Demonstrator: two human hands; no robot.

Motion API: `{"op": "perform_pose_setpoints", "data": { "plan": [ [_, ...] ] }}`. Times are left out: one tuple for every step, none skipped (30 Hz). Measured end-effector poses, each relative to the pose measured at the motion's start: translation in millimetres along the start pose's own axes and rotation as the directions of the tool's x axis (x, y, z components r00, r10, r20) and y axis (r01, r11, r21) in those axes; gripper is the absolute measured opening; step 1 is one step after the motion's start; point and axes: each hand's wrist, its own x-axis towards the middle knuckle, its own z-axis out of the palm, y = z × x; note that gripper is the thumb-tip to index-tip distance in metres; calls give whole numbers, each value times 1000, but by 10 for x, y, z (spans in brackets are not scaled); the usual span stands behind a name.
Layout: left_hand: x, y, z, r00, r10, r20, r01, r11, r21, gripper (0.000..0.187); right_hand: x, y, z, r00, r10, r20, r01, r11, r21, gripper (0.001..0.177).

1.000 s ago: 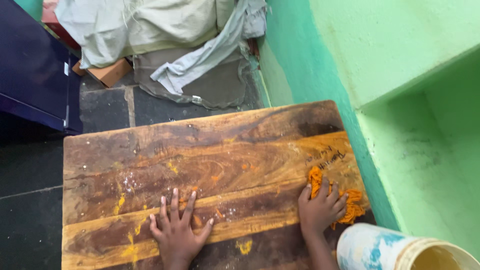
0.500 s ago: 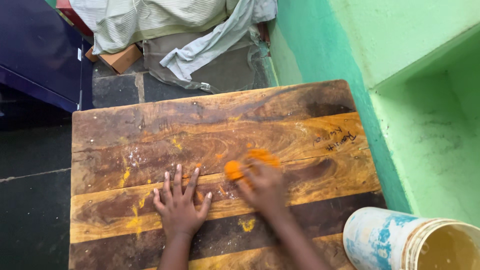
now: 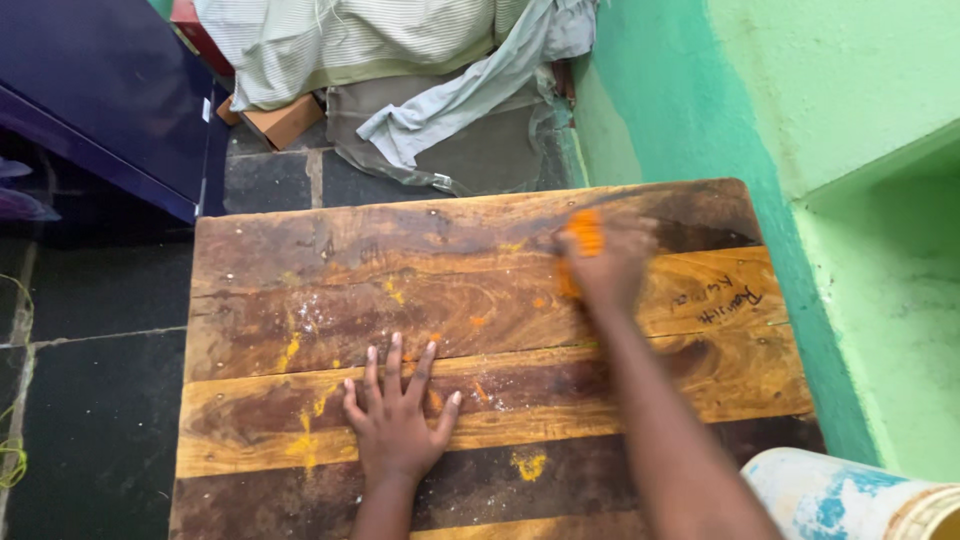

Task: The person wipes a wooden table surface with an orange cloth, repeatedly dipping the cloth into a bucket of liquid and wringing it out before continuing to wipe the table.

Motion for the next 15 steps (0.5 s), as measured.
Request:
{"op": "perform_pose_setpoints", "data": {
  "plan": [
    [24, 15, 6, 1000, -4, 3, 4, 1000, 8, 79, -158, -259, 0, 996, -59, 70, 51, 993, 109, 89],
    [44, 20, 13, 1000, -8, 6, 8, 1000, 15, 77, -356, -503, -20, 969, -106, 223, 72, 985, 155, 79],
    [26, 23, 28, 1000, -16, 11, 16, 1000, 22, 76, -591, -729, -38, 947, -289, 142, 282, 957, 68, 82],
    [28, 33, 53, 999, -7, -42, 7, 1000, 17, 72, -837, -922, -58, 929, -317, 189, 314, 948, 44, 78],
    [7, 22, 78, 996, -1, -94, 3, 1000, 14, 67, -1086, -1048, -85, 908, -342, 240, 347, 938, 26, 74],
    [-22, 21, 105, 989, 4, -145, -2, 1000, 12, 63, -1313, -1064, -144, 901, -362, 240, 354, 932, 77, 69],
    [8, 3, 119, 990, 3, -142, -1, 1000, 9, 63, -1459, -1055, -172, 895, -383, 229, 362, 923, 130, 64],
    [18, -10, 130, 990, 1, -138, -1, 1000, 5, 63, -1515, -960, -191, 904, -353, 242, 323, 934, 154, 65],
    [29, -24, 141, 991, 4, -131, -4, 1000, 4, 63, -1513, -786, -211, 912, -318, 258, 279, 944, 178, 66],
    [30, -44, 146, 994, -9, -108, 9, 1000, 3, 63, -1468, -580, -209, 919, -284, 274, 234, 951, 201, 68],
    [31, -11, 160, 996, -22, -87, 22, 1000, 2, 63, -1312, -323, -192, 957, -178, 228, 139, 974, 177, 66],
    [56, 15, 168, 997, -34, -66, 35, 999, 2, 63, -1113, 11, -208, 982, -70, 178, 42, 986, 159, 64],
    [26, 7, 165, 992, -10, -128, 7, 1000, -26, 63, -902, 308, -177, 988, -153, 0, 153, 988, -12, 58],
    [9, 28, 168, 982, 13, -190, -23, 998, -51, 64, -622, 636, -162, 988, -45, -146, 49, 998, 27, 64],
    [24, 4, 149, 966, 33, -256, -52, 996, -68, 64, -326, 937, -128, 989, 108, -96, -110, 994, -7, 55]
  ]
}}
